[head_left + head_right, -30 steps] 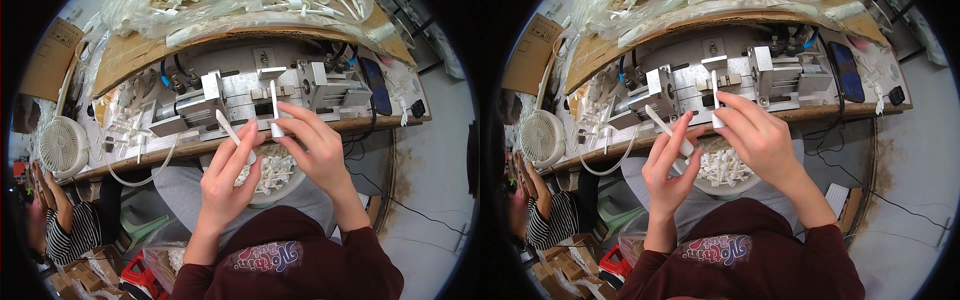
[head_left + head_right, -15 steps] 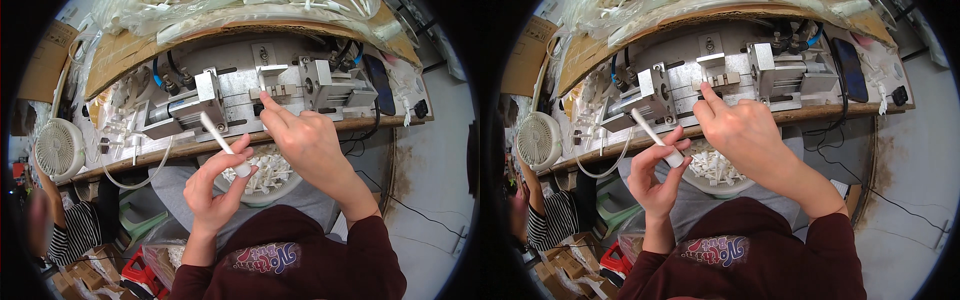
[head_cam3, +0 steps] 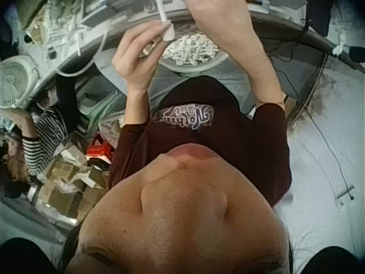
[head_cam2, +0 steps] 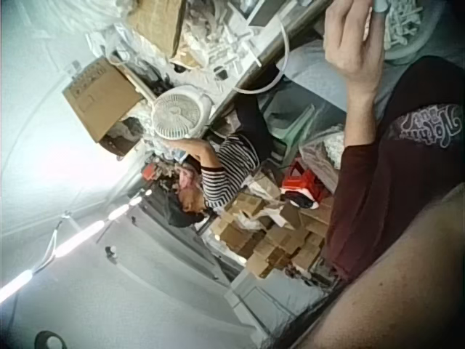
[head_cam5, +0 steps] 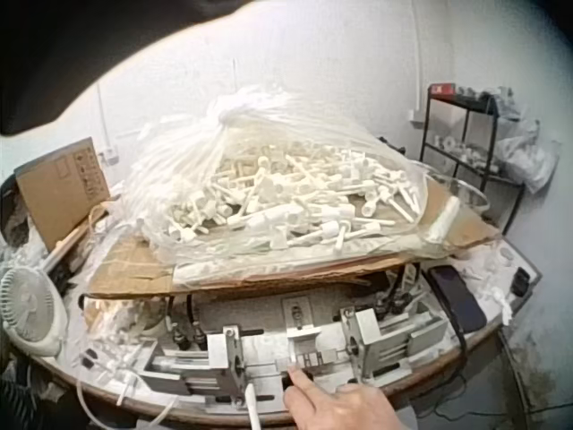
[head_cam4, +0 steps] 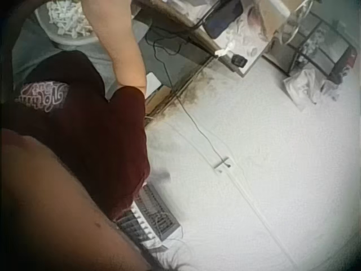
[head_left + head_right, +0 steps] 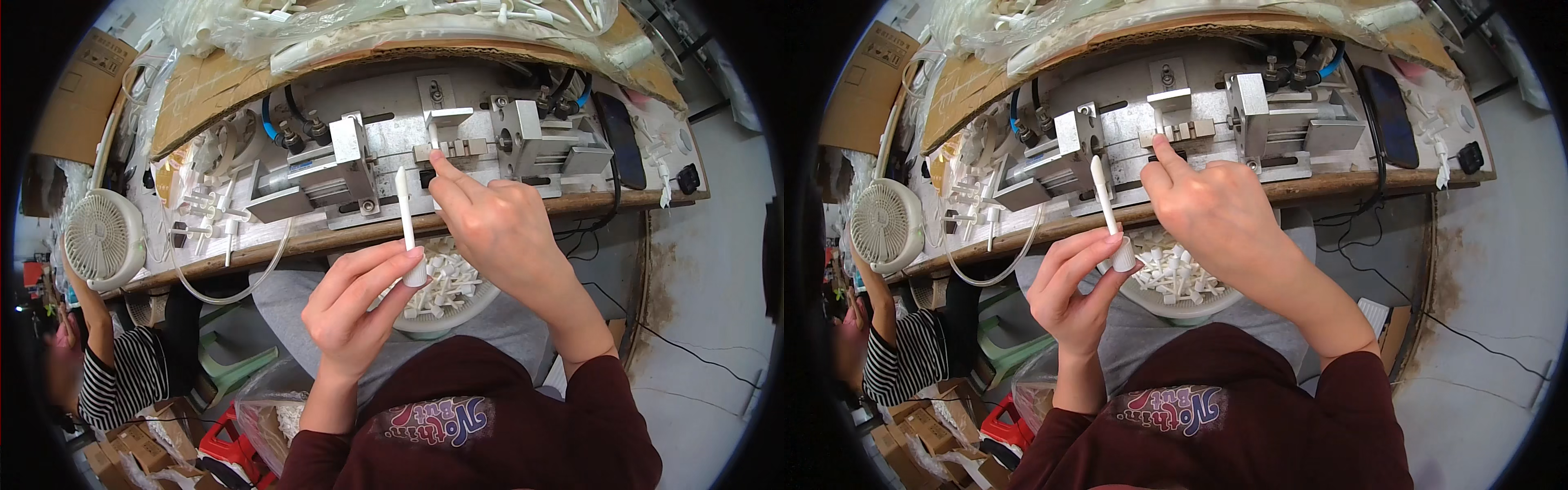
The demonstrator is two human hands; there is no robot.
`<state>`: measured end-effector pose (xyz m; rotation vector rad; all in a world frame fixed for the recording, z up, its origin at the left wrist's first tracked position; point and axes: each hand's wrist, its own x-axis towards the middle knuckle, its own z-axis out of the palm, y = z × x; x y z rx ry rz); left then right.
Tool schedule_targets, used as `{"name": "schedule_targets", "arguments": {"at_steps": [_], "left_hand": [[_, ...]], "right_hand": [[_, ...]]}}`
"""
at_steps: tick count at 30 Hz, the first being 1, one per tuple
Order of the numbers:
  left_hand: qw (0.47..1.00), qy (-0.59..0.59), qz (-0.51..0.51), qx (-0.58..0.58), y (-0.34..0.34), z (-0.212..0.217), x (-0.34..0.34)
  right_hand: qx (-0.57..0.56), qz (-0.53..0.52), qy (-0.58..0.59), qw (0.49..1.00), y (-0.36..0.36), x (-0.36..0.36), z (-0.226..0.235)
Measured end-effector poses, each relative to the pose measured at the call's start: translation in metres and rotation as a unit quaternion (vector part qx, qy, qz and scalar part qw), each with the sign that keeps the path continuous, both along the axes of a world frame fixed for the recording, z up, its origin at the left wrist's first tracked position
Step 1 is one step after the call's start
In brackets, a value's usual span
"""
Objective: Assembling plastic spray bottle pump components using a mechanical press and manual manipulation.
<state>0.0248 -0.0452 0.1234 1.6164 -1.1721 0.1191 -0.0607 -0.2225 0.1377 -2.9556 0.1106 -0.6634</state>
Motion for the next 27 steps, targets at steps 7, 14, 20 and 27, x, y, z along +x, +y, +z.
{"name": "schedule_targets", "arguments": {"at_steps": [7,14,20,27], "left_hand": [[0.999,-0.021,0.027,0.042,-0.011,0.007,0.002],[0.969,-0.197,0.056,0.141,-0.052,-0.008,0.007],[0.947,-0.233,0.067,0.21,-0.063,0.003,0.007],[0.947,-0.203,0.045,0.245,-0.064,0.014,0.011]], "right_hand": [[0.096,0.055,-0.013,0.994,0.007,-0.034,-0.009],[0.237,0.088,0.097,0.963,0.029,-0.064,-0.042],[0.25,0.106,0.154,0.95,0.037,-0.07,-0.07],[0.228,0.103,0.228,0.941,0.04,-0.07,-0.108]]}}
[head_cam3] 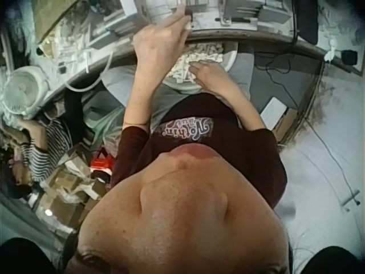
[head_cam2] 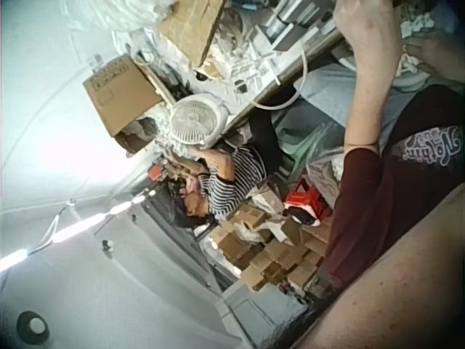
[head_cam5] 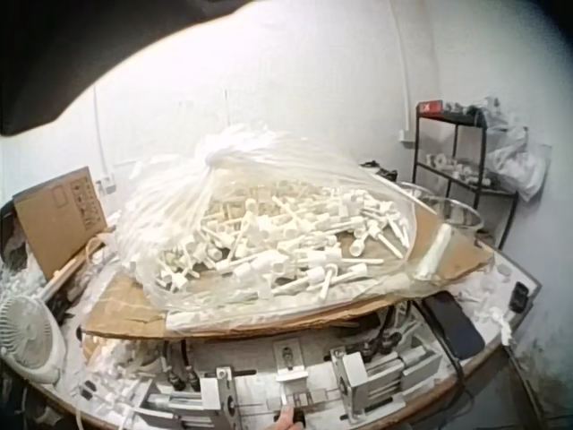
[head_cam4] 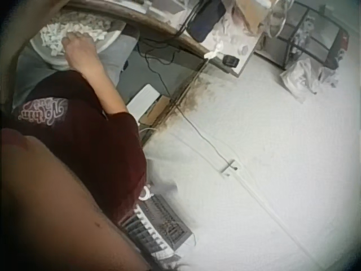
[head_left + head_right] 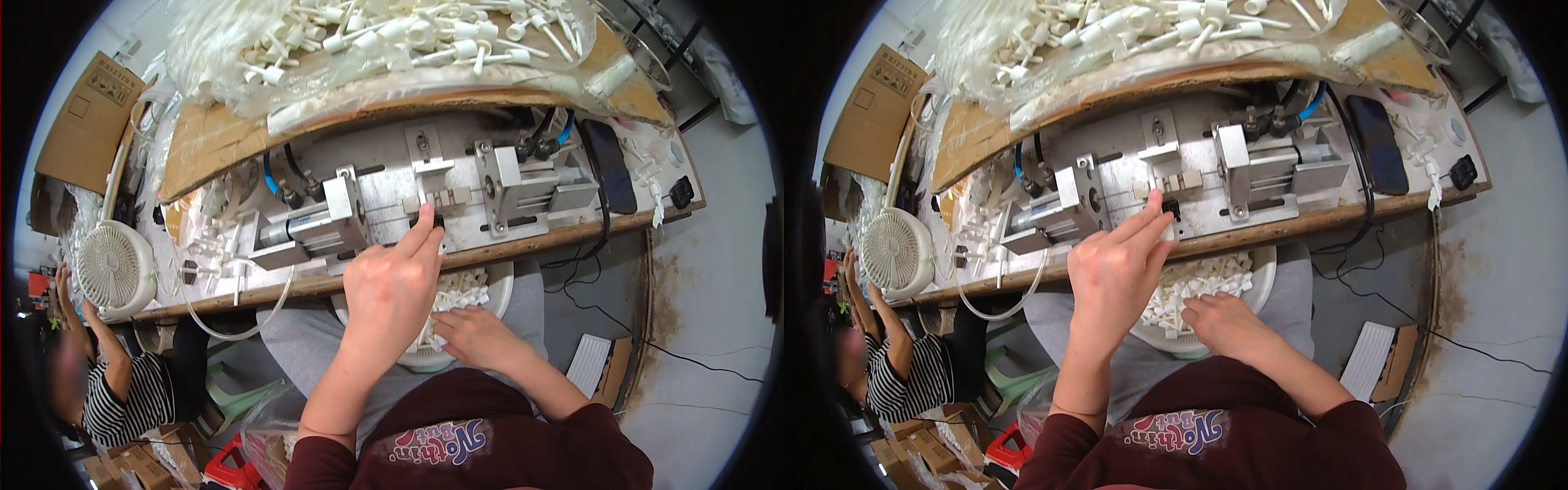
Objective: Assembling plastic spray bottle pump components using a mechanical press and manual manipulation.
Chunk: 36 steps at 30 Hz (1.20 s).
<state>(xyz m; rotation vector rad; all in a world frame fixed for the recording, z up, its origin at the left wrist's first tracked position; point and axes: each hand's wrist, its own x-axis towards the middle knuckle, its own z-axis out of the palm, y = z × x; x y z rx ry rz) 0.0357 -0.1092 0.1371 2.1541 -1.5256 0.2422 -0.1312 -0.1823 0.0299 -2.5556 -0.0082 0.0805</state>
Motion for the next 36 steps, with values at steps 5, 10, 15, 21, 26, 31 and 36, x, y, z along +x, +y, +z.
{"name": "schedule_targets", "arguments": {"at_steps": [5,10,15,21,26,31,36], "left_hand": [[1.0,0.001,-0.008,-0.015,-0.002,-0.001,0.002],[0.998,-0.019,-0.043,-0.05,0.0,-0.01,0.006],[0.997,-0.058,-0.049,-0.01,0.01,-0.008,-0.002],[0.99,0.083,-0.115,0.008,0.054,-0.021,-0.023],[0.968,0.178,-0.147,0.094,0.084,-0.077,-0.036],[0.962,0.225,-0.121,0.094,0.089,-0.093,-0.044],[0.961,0.222,-0.152,0.062,0.083,-0.098,-0.049]], "right_hand": [[0.013,-0.039,-0.007,0.999,-0.006,0.001,0.021],[0.035,-0.085,-0.257,0.962,-0.03,0.012,0.076],[0.036,-0.168,-0.419,0.892,-0.061,0.04,0.13],[-0.188,-0.191,-0.498,0.825,-0.128,0.114,0.185],[-0.287,-0.115,-0.323,0.894,-0.167,0.171,0.222],[-0.378,-0.115,-0.208,0.895,-0.193,0.223,0.201],[-0.346,-0.117,-0.174,0.915,-0.189,0.227,0.206]]}}
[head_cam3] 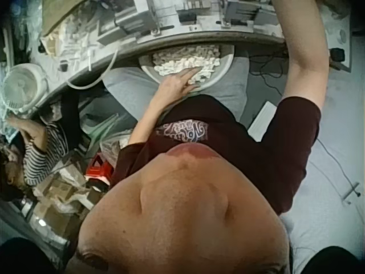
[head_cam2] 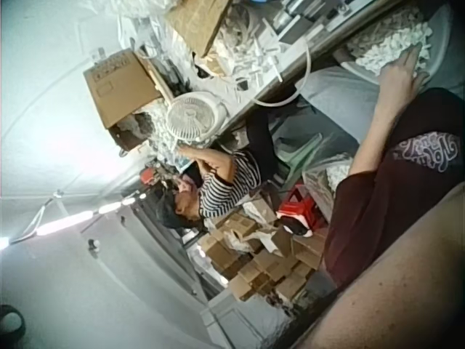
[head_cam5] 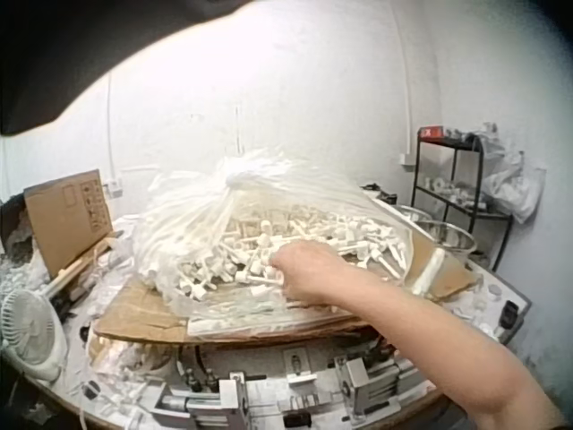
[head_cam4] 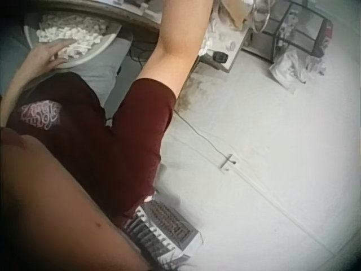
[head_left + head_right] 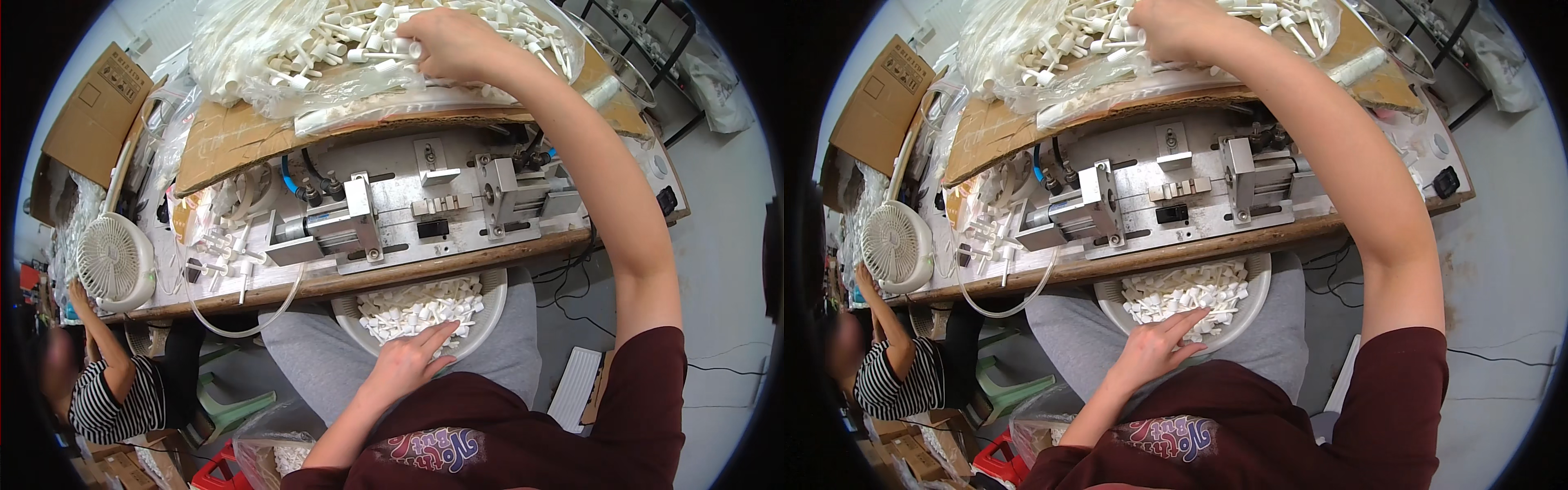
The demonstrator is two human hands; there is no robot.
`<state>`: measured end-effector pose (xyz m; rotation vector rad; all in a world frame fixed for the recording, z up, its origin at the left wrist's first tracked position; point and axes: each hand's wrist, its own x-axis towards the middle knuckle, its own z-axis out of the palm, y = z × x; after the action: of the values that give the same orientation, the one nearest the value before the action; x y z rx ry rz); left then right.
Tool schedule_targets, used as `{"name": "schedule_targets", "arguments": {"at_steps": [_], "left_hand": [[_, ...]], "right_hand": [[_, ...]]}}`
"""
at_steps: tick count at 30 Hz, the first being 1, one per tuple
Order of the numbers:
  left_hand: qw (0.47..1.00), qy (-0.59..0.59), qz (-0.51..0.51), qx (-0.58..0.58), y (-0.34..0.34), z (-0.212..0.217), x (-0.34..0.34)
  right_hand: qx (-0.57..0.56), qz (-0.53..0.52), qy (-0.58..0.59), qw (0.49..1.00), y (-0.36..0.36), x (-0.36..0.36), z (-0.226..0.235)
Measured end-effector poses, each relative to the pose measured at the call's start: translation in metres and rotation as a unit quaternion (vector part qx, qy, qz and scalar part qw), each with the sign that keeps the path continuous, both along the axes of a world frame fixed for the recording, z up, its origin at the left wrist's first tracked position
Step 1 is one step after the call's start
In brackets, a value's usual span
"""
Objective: Assembling plastic spray bottle pump components using a mechanical press and manual manipulation.
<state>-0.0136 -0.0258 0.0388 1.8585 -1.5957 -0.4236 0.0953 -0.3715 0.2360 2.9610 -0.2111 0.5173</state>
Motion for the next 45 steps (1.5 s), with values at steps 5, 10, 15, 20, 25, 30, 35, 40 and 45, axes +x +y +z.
{"name": "schedule_targets", "arguments": {"at_steps": [5,10,15,20,25,30,35,40,45], "left_hand": [[1.0,0.01,0.004,-0.005,0.001,0.002,-0.002],[1.0,0.022,0.006,-0.013,-0.002,0.004,-0.002],[0.999,0.017,0.007,-0.031,-0.006,0.006,-0.003],[0.999,0.008,0.007,-0.046,-0.008,0.007,-0.003],[0.999,0.005,0.005,-0.032,-0.005,0.014,-0.001],[0.979,0.107,0.095,-0.146,-0.007,0.028,0.009],[0.944,-0.033,0.198,-0.261,-0.022,0.08,0.028],[0.949,-0.084,0.106,-0.285,-0.022,0.082,0.024],[0.961,-0.083,0.077,-0.251,-0.024,0.083,0.026]], "right_hand": [[0.179,-0.014,-0.101,0.979,-0.004,-0.022,0.025],[0.428,-0.029,-0.213,0.878,-0.018,-0.046,0.041],[0.542,-0.013,-0.291,0.788,-0.031,-0.051,0.033],[0.593,0.007,-0.309,0.744,-0.027,-0.06,0.022],[0.668,0.055,-0.314,0.672,0.009,-0.085,0.001],[0.696,0.133,-0.233,0.666,0.065,-0.134,-0.02],[0.776,0.066,-0.148,0.609,0.123,-0.178,-0.058],[0.822,0.029,-0.162,0.546,0.158,-0.209,-0.078],[0.854,0.018,-0.162,0.494,0.16,-0.214,-0.097]]}}
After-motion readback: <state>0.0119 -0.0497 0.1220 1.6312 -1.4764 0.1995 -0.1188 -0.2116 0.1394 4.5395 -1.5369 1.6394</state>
